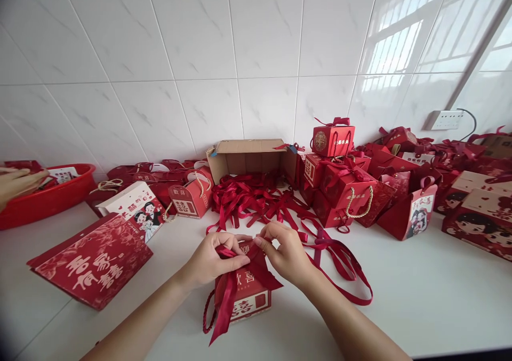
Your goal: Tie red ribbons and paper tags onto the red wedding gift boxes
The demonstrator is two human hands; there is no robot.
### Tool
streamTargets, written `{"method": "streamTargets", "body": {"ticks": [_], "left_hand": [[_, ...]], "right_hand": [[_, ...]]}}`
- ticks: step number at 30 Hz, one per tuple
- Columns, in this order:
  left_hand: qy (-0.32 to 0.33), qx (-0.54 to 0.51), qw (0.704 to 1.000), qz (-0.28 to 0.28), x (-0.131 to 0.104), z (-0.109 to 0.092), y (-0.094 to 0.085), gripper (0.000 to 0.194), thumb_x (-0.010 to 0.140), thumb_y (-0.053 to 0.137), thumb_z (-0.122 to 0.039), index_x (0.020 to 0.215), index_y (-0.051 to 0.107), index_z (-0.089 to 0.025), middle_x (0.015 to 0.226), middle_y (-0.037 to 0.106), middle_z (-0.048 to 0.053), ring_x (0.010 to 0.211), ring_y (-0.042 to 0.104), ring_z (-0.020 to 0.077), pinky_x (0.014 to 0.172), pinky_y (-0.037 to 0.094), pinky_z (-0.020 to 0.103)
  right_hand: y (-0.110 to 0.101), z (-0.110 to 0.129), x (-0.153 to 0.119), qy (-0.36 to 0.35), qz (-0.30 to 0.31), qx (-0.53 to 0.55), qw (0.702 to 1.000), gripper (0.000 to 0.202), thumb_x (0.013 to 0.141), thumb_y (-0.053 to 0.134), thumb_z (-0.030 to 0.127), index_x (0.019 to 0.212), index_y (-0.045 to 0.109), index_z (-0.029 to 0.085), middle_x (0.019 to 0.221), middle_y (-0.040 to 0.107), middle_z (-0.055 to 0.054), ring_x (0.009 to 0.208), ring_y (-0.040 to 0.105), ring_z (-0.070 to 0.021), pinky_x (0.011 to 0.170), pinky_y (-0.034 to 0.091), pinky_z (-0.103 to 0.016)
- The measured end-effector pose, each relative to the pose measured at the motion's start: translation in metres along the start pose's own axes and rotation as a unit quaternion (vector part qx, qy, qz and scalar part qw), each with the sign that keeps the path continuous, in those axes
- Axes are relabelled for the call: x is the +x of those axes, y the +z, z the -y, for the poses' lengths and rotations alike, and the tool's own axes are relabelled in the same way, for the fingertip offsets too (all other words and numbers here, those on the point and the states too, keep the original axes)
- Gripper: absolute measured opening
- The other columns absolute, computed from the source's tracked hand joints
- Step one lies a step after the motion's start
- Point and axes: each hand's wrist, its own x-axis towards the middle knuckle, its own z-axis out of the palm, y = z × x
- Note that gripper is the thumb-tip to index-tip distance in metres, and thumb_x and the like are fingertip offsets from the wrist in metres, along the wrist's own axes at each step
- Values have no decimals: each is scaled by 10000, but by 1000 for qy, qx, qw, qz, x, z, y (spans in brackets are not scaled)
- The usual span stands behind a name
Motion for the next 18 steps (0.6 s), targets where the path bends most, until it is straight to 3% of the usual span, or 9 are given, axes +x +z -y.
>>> {"method": "streamTargets", "body": {"ticks": [8,18], "left_hand": [[1,-21,1000,11,0,2,1,461,676,757,-282,534,321,-230,627,654,17,1131,635,308,890,523,357],[-8,-41,999,13,-1,2,2,441,673,770,-267,519,360,-222,606,643,27,1133,629,330,874,518,363]], "right_hand": [[2,0,-2,-5,-43,17,999,376,881,582,320,581,384,212,702,621,-33,639,534,-153,580,421,-275],[6,-3,-3,-14,-73,32,997,361,870,599,285,574,406,212,690,621,-34,620,543,-153,566,426,-283]]}}
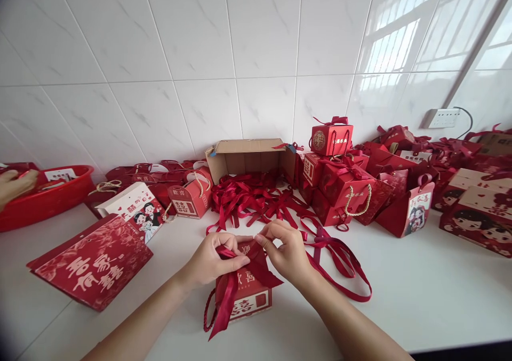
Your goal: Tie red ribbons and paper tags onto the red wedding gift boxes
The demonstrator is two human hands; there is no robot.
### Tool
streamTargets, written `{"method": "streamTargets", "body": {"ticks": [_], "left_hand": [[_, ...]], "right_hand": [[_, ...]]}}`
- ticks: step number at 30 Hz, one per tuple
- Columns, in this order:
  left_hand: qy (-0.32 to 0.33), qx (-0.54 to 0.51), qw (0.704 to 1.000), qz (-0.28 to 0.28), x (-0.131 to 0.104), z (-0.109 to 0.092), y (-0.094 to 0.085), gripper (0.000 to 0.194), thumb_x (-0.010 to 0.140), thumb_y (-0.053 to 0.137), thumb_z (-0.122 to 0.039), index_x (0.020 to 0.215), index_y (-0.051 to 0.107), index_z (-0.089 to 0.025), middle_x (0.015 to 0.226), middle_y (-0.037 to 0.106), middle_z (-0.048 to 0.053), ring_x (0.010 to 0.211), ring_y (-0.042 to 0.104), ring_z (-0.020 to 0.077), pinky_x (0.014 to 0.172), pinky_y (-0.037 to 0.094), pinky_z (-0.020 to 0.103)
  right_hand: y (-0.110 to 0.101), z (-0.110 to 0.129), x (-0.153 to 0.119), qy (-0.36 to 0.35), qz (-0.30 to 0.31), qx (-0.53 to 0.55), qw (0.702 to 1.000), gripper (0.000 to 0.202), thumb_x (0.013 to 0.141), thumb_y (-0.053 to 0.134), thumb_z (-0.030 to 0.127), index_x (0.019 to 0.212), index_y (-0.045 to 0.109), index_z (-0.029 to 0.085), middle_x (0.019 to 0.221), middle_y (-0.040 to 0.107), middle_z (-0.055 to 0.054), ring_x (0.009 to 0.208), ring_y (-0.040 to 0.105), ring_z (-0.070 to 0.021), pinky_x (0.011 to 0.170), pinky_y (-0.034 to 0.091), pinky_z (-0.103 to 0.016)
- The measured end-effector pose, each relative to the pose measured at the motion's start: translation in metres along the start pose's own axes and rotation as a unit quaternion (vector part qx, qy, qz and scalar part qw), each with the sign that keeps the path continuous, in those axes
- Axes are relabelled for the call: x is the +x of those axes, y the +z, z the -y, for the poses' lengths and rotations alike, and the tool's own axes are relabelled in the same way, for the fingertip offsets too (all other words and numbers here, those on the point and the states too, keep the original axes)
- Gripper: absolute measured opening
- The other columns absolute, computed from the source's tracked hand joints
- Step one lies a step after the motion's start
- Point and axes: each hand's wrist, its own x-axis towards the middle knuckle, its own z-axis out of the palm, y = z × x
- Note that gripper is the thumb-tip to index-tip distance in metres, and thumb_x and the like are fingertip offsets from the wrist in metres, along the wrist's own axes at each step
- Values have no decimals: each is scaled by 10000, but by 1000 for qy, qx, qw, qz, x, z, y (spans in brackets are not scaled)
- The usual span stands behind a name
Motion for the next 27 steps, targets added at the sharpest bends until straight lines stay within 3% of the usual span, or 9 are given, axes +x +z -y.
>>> {"method": "streamTargets", "body": {"ticks": [7,11,12,14,17,19,22,25,27], "left_hand": [[-33,-73,997,11,1,2,-11,321,695,791,-274,604,496,-188,841,727,58,1154,606,295,986,441,396],[-52,-151,986,48,0,7,-22,280,747,744,-337,650,544,-166,1153,691,103,1186,573,307,1032,387,431],[-56,-165,983,60,0,8,-24,256,766,720,-368,700,591,-158,1190,675,124,1200,561,322,1037,378,446],[-61,-185,977,85,0,10,-25,302,793,673,-430,858,666,-135,1206,665,164,1193,565,347,1028,382,472],[-61,-268,952,132,-1,12,-26,374,814,632,-417,1020,688,-110,1220,656,188,1178,575,355,1031,376,484],[-60,-327,931,153,-1,13,-27,257,787,633,-297,954,717,-120,1248,649,163,1197,563,343,1053,355,470],[-57,-353,921,152,-1,15,-29,142,694,578,-144,725,717,-154,1261,656,91,1216,550,322,1066,338,449],[-57,-360,917,159,-3,14,-27,203,729,505,-140,631,682,-160,1262,655,76,1217,546,316,1060,333,456],[-65,-343,923,160,-4,12,-23,210,761,505,-147,697,704,-154,1301,625,87,1246,516,317,1062,325,448]], "right_hand": [[-4,-7,2,63,61,52,995,314,884,586,433,678,535,202,738,641,-48,715,588,-179,662,480,-312],[-24,-9,3,90,136,116,980,487,944,337,602,1099,578,208,1071,648,-113,1020,619,-221,892,491,-394],[-30,-11,3,95,184,143,968,596,901,342,676,1249,513,223,1215,598,-136,1153,569,-245,972,450,-431],[-39,-16,3,94,311,179,929,960,703,539,785,1466,280,264,1457,404,-165,1363,380,-306,1086,335,-490],[-40,-22,1,83,446,158,877,1447,393,858,622,1529,18,305,1578,183,-159,1450,180,-357,1145,217,-514],[-34,-21,-2,87,451,119,880,1461,413,907,493,1526,-24,323,1589,160,-142,1454,175,-344,1153,212,-498],[-29,-12,-6,75,401,92,908,1348,534,886,401,1524,-27,336,1591,165,-128,1435,252,-317,1140,275,-468],[-33,2,-14,65,357,83,928,1272,582,866,328,1528,17,333,1586,180,-129,1404,323,-315,1118,322,-473],[-41,13,-24,62,330,66,940,1231,578,864,299,1530,82,326,1572,224,-132,1395,335,-330,1108,334,-490]]}}
